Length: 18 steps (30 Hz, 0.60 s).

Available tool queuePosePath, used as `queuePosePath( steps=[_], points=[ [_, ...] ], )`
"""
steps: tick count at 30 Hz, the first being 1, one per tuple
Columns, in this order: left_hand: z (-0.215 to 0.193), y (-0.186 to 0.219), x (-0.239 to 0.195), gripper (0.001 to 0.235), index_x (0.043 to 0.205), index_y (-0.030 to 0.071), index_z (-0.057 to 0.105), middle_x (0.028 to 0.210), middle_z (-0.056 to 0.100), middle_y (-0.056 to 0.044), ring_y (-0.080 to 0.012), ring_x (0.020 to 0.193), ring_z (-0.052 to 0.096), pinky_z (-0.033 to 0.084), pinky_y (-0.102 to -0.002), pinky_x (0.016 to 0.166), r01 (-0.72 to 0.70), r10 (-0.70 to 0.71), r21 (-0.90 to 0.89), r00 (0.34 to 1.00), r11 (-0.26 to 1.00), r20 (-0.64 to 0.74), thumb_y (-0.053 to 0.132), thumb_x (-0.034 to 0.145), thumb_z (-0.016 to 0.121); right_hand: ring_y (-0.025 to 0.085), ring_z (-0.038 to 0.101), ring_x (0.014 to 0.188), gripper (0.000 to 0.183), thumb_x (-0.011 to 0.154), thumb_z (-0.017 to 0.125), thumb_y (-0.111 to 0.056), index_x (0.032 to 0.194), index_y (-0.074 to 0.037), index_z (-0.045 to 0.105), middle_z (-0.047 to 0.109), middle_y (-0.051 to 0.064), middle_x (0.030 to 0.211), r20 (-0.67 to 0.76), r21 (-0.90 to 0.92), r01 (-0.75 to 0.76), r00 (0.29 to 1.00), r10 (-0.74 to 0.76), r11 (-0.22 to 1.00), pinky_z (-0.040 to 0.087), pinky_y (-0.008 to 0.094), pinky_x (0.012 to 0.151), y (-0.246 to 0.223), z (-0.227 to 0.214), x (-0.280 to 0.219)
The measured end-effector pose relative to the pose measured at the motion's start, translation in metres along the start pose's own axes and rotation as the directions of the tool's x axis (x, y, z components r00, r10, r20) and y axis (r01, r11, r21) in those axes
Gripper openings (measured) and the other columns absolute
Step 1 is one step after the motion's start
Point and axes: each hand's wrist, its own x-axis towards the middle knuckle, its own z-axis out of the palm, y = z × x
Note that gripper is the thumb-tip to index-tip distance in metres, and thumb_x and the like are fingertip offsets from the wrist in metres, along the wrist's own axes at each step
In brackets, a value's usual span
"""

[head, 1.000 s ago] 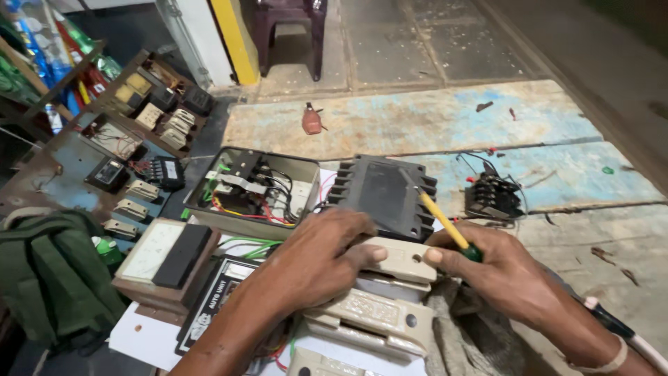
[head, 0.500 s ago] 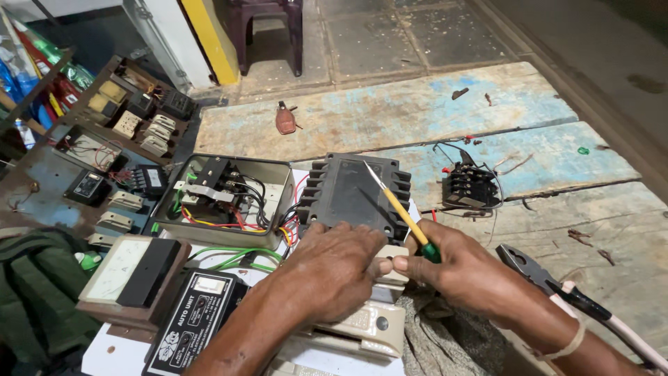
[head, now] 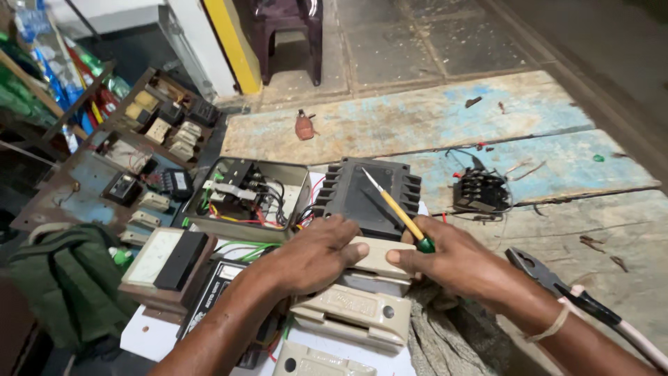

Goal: The person removes screws from an electrical fuse holder using a screwdriver, wipes the component with a cloth, and rubs a piece of sandpaper against the metal contacts while working at a table.

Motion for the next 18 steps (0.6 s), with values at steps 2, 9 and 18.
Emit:
queuePosePath(
  steps=[2, 9, 18],
  points=[
    [0.0, -0.008, 0.003, 0.054, 0.124, 0.007, 0.059, 0.128, 0.055, -0.017, -0.032, 0.125, 0.054, 0.039, -0.048, 0.108, 0.071, -0.071, 0.007, 0.996, 0.997, 0.061, 0.05, 0.098, 0.038, 0.016, 0.058, 0.055, 0.051, 0.078, 0.08, -0.048, 0.104, -0.006, 0.063, 0.067, 0.006, 0.071, -0.007, -0.02, 0.008, 1.0, -0.009, 1.0, 0.045, 0.033, 0.045, -0.004, 0.003, 0.01],
    [-0.002, -0.008, -0.002, 0.045, 0.116, 0.005, 0.059, 0.115, 0.059, -0.017, -0.0339, 0.117, 0.054, 0.037, -0.049, 0.105, -0.109, 0.106, -0.033, 0.991, 0.994, -0.076, 0.044, 0.098, 0.046, 0.019, 0.066, 0.069, 0.053, 0.076, 0.079, -0.046, 0.104, -0.003, 0.066, 0.069, 0.008, 0.076, -0.04, -0.04, 0.195, 0.98, -0.197, 0.98, 0.053, 0.036, 0.059, 0.013, 0.007, 0.015],
    [-0.002, 0.014, -0.013, 0.044, 0.126, 0.006, 0.061, 0.121, 0.06, -0.018, -0.0354, 0.121, 0.054, 0.041, -0.047, 0.105, -0.094, 0.086, -0.029, 0.976, 0.995, -0.198, 0.037, 0.096, 0.055, 0.02, 0.069, 0.066, 0.039, 0.092, 0.066, -0.043, 0.109, -0.008, 0.067, 0.072, 0.009, 0.081, -0.102, 0.046, 0.062, 0.993, -0.057, 0.997, 0.055, 0.04, 0.058, 0.014, -0.013, -0.01]
  ],
)
